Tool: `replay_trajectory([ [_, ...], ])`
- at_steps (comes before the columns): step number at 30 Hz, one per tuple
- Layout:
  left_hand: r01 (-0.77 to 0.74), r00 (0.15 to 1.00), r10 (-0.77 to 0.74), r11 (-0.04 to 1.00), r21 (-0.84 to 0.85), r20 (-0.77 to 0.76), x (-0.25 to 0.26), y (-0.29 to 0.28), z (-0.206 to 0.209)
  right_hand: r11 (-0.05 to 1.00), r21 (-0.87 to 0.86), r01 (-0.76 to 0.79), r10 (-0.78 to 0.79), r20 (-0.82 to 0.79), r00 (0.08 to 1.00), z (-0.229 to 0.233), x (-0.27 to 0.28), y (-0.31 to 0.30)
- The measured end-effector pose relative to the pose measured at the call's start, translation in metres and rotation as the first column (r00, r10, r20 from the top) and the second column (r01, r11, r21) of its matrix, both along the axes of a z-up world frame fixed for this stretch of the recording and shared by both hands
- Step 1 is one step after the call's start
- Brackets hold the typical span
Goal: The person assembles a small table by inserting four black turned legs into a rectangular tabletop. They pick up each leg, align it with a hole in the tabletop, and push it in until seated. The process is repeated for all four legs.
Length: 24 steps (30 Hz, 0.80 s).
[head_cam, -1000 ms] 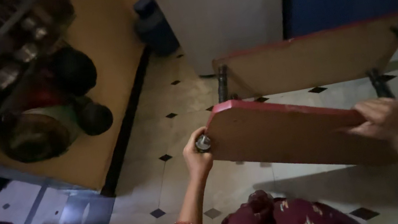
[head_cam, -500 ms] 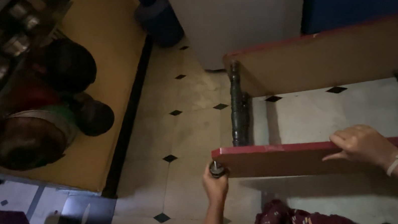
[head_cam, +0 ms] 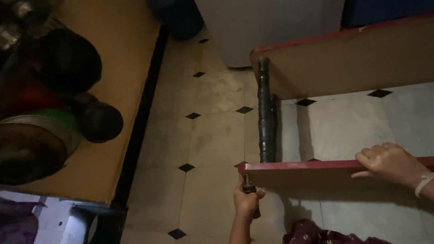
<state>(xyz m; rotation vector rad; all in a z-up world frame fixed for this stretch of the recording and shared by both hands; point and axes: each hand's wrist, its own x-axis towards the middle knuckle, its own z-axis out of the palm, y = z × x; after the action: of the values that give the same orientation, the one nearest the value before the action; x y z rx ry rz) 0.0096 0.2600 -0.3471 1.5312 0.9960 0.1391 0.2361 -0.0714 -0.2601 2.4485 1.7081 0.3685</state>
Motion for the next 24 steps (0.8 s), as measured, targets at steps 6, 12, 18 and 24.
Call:
replay_trajectory([
  [6,-0.045,0.998,0.046,0.999,0.028,-0.037,0.008,0.0,0.033,0.992,-0.11,0.066,-0.069,-0.023,0.997,-0.007,0.01,0.008],
  [12,-0.184,0.977,0.195,0.975,-0.122,0.087,0.012,-0.002,0.067,0.996,0.037,0.075,-0.076,0.04,0.996,0.0,0.002,0.0],
  [18,-0.226,0.945,0.261,0.957,-0.184,0.198,0.029,-0.009,0.074,0.942,-0.115,0.316,-0.315,0.023,0.949,0.006,0.002,-0.03],
  [24,-0.161,0.96,0.194,0.972,-0.173,0.201,0.037,-0.011,0.058,0.977,0.152,0.153,-0.16,0.039,0.986,0.011,0.016,-0.05],
])
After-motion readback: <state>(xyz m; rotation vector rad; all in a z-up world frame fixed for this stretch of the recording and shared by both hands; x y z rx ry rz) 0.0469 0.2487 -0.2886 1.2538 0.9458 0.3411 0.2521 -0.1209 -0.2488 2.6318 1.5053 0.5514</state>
